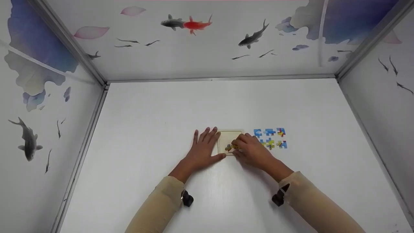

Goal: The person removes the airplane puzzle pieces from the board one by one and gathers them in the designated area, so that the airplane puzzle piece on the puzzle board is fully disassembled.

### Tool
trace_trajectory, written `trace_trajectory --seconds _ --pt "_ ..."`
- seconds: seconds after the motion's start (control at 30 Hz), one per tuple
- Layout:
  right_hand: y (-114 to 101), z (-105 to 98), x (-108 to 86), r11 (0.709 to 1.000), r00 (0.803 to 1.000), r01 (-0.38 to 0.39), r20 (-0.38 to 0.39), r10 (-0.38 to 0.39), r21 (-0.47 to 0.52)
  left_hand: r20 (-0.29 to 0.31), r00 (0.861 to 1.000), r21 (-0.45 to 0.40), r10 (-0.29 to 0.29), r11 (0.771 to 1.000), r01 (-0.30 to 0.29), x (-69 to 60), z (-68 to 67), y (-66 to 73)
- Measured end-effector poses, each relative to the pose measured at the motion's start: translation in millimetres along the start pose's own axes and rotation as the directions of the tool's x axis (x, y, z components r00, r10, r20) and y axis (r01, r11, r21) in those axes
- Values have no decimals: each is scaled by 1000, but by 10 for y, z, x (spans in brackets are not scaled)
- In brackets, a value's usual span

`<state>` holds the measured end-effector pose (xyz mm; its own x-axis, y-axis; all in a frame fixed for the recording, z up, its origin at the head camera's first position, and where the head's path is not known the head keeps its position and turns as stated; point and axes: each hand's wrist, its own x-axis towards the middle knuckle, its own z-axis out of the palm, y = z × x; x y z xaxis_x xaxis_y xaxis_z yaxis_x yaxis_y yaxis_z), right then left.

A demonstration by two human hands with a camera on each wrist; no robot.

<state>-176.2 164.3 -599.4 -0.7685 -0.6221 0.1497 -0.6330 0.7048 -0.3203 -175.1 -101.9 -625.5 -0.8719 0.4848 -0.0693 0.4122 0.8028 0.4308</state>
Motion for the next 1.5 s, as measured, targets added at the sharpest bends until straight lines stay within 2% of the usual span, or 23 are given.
trace_trajectory --seconds 0.13,0.37,0.6,0.83,1.03,1.27,1.5 --pt "55 -32 -60 1000 1000 5 -12 -5 -1 1 1000 9 3 1000 -3 7 7 -2" --pt "193 -114 -278 996 997 -72 -18 73 57 11 1000 -2 2 1000 -2 11 0 15" --pt "364 -179 -558 996 993 -78 -84 82 50 11 1000 -18 -15 1000 15 -4 28 23" --pt "546 -248 -833 990 984 -133 -111 137 44 7 1000 -22 -18 1000 18 -19 51 16" --pt "675 -267 -1031 989 982 -146 -115 148 18 14 1000 -22 -24 999 24 -15 44 -2" --pt "777 -279 -1138 988 983 -153 -100 151 -10 14 1000 -22 -25 999 25 -9 25 -3" --pt "774 -313 -1159 982 980 -187 -69 187 15 8 1000 -19 -9 1000 9 22 13 14"
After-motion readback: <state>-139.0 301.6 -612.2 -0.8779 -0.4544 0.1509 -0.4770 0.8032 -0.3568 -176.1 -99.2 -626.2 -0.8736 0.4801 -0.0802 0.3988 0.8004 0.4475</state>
